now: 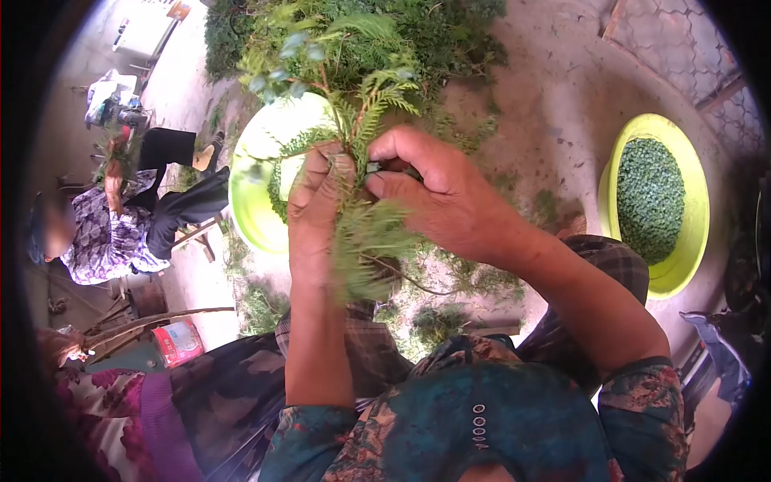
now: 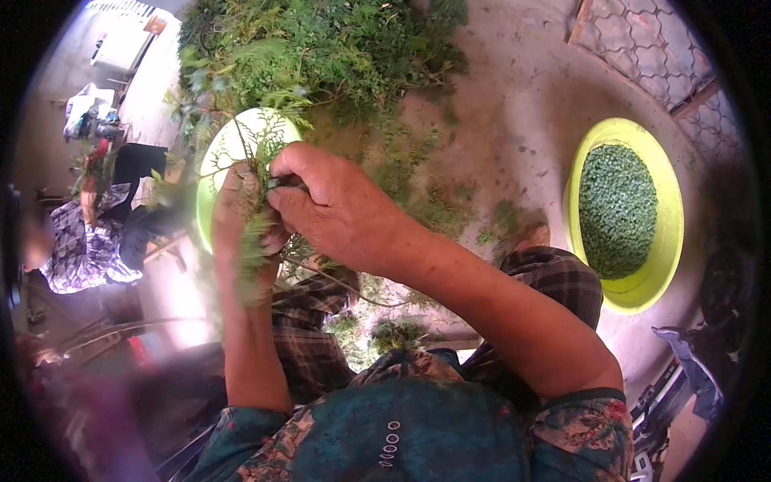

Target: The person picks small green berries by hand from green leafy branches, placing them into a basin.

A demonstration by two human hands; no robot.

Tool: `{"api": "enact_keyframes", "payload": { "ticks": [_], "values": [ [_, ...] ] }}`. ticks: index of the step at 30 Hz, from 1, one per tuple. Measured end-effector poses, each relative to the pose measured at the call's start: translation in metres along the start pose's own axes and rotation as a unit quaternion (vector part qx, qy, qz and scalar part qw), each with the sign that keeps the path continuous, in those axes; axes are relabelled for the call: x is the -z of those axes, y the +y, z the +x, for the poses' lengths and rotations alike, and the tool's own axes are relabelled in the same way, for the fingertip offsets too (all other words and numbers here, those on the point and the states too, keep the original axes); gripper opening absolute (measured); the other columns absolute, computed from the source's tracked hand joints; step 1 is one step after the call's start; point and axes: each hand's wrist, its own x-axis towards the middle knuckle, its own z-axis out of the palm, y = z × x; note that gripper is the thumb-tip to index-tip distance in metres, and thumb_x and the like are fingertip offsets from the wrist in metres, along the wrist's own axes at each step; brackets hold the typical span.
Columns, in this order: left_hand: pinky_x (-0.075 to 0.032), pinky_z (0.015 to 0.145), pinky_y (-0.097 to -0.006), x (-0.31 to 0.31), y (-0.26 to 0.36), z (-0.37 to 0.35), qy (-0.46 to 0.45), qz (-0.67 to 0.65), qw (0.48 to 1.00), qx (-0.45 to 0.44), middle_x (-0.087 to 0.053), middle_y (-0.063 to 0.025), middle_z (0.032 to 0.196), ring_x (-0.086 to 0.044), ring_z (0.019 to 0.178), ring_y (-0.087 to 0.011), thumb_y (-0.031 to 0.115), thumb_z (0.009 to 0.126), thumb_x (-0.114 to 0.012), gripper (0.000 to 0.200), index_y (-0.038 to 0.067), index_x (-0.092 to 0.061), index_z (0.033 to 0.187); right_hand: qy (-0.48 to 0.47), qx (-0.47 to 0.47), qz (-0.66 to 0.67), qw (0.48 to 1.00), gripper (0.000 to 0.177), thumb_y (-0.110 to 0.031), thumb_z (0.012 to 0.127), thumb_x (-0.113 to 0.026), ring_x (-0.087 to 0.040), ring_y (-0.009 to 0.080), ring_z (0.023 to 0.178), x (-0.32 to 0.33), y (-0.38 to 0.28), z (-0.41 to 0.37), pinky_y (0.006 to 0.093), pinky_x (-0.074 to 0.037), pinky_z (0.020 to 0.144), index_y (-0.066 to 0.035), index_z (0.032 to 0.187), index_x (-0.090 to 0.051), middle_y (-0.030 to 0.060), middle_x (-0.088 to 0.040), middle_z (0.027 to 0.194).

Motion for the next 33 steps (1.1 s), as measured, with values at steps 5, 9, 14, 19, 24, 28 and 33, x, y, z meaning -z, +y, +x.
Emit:
{"api": "enact_keyframes", "payload": {
  "ticks": [5, 9, 14, 19, 24, 28, 33],
  "values": [
    [-0.027, 0.032, -0.0172, 0.023, -0.010, 0.010, -0.110, -0.153, 0.982, 0.027, -0.046, -0.0013, 0.055, -0.038, 0.040, -0.0074, 0.021, 0.095, -0.050, 0.020, 0.004, -0.053, 0.105, -0.029, -0.149, 0.304, 0.941, 0.014, -0.007, 0.090, -0.050, -0.062, 0.0169, 0.070, 0.003, -0.017, -0.001, 0.0303, -0.055, 0.064, 0.006, 0.094, -0.049, 0.0125, -0.059, 0.078],
    [-0.027, 0.034, -0.0174, 0.012, -0.010, 0.007, -0.054, -0.111, 0.991, 0.047, -0.046, -0.0007, 0.055, -0.036, 0.040, -0.0068, 0.020, 0.095, -0.050, 0.017, 0.006, -0.054, 0.104, 0.005, -0.171, 0.276, 0.946, 0.012, -0.005, 0.090, -0.049, -0.063, 0.0168, 0.066, 0.000, -0.026, 0.001, 0.0304, -0.056, 0.061, 0.006, 0.093, -0.048, 0.0151, -0.062, 0.077],
    [-0.027, 0.034, -0.0178, 0.019, -0.015, 0.012, -0.051, -0.143, 0.987, 0.046, -0.049, -0.0036, 0.059, -0.034, 0.042, -0.0064, 0.023, 0.097, -0.045, 0.023, 0.002, -0.053, 0.096, 0.039, -0.177, 0.292, 0.939, 0.011, -0.007, 0.088, -0.050, -0.061, 0.0151, 0.059, -0.004, -0.016, 0.003, 0.0281, -0.055, 0.054, 0.004, 0.091, -0.050, 0.0120, -0.061, 0.073],
    [-0.030, 0.038, -0.0197, 0.025, -0.019, 0.019, -0.139, -0.319, 0.922, 0.170, -0.047, -0.0059, 0.065, -0.034, 0.046, -0.0078, 0.029, 0.097, -0.040, 0.033, -0.001, -0.049, 0.086, 0.032, -0.229, 0.405, 0.885, 0.011, -0.009, 0.088, -0.050, -0.058, 0.0123, 0.055, 0.008, -0.010, 0.000, 0.0258, -0.051, 0.047, 0.002, 0.090, -0.051, 0.0099, -0.061, 0.073],
    [-0.032, 0.042, -0.0194, 0.033, -0.028, 0.019, -0.097, -0.346, 0.919, 0.163, -0.049, -0.0001, 0.071, -0.040, 0.055, -0.0069, 0.027, 0.093, -0.049, 0.021, 0.007, -0.053, 0.091, 0.050, -0.187, 0.360, 0.913, 0.013, -0.014, 0.086, -0.059, -0.055, 0.0129, 0.056, -0.007, -0.009, 0.004, 0.0266, -0.045, 0.048, -0.002, 0.084, -0.054, 0.0082, -0.059, 0.069],
    [-0.036, 0.046, -0.0204, 0.037, -0.029, 0.017, 0.112, -0.191, 0.965, 0.142, -0.054, -0.0016, 0.079, -0.048, 0.064, -0.0091, 0.029, 0.092, -0.051, 0.024, 0.006, -0.055, 0.099, 0.042, -0.014, 0.035, 0.998, 0.017, -0.016, 0.084, -0.061, -0.061, 0.0290, 0.064, -0.020, 0.003, -0.003, 0.0395, -0.046, 0.057, -0.003, 0.091, -0.054, 0.0154, -0.059, 0.074],
    [-0.047, 0.088, -0.0346, 0.071, -0.045, 0.022, -0.026, -0.306, 0.940, 0.152, -0.059, -0.0078, 0.106, -0.056, 0.098, -0.0199, 0.026, 0.088, -0.060, 0.028, 0.008, -0.056, 0.109, 0.042, 0.069, -0.140, 0.987, 0.017, -0.015, 0.084, -0.059, -0.060, 0.0366, 0.069, -0.022, 0.002, -0.002, 0.0432, -0.046, 0.057, -0.004, 0.095, -0.052, 0.0173, -0.059, 0.073]
  ]
}}
